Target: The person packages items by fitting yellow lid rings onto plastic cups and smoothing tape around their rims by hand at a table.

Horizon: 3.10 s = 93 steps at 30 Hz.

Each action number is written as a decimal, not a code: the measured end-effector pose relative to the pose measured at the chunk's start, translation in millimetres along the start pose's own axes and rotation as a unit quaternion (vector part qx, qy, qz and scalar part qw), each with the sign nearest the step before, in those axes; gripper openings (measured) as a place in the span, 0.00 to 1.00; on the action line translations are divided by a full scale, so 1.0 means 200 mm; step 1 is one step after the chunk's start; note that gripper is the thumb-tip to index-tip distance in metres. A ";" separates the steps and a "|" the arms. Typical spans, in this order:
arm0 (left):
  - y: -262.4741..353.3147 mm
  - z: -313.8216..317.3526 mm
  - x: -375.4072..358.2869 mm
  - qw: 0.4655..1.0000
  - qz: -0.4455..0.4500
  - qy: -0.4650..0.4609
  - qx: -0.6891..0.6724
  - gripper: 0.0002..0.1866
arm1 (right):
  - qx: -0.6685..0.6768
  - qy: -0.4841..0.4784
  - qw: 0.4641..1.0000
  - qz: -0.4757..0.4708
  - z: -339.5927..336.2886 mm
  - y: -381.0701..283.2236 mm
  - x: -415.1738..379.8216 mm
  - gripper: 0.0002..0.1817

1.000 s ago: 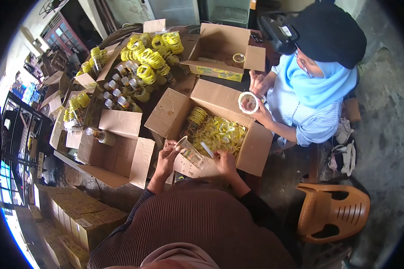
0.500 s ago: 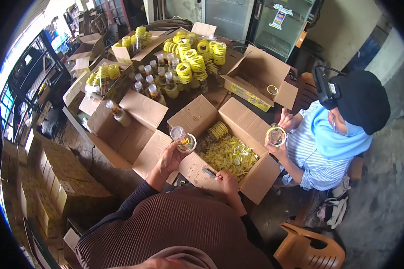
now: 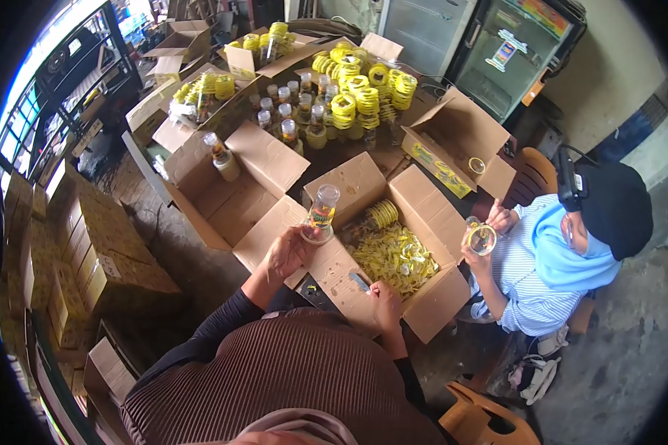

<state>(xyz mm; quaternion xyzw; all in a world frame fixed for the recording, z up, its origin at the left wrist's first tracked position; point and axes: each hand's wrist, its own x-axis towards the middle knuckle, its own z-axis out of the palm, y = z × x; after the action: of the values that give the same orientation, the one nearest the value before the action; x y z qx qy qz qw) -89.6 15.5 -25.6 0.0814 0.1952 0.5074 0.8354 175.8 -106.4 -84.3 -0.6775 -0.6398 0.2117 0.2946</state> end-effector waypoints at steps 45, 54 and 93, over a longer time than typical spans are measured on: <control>0.97 -0.29 -0.50 0.903 0.356 0.193 0.143 0.18 | -0.095 -0.036 0.983 0.153 0.04 -0.07 0.07 0.06; 1.60 -0.50 0.11 0.898 0.349 0.201 0.178 0.13 | -0.128 0.006 0.965 0.230 0.05 -0.16 0.06 0.05; 1.98 -0.21 0.54 0.303 0.446 0.217 0.813 0.30 | -0.143 0.084 0.944 0.286 0.11 -0.06 -0.03 0.08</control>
<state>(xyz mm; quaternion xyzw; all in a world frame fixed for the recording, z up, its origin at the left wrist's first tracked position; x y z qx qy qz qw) -385.2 293.6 42.1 0.6809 0.6172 0.3856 -0.0817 151.9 -108.9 -94.2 -0.8822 -0.4159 0.1355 0.1743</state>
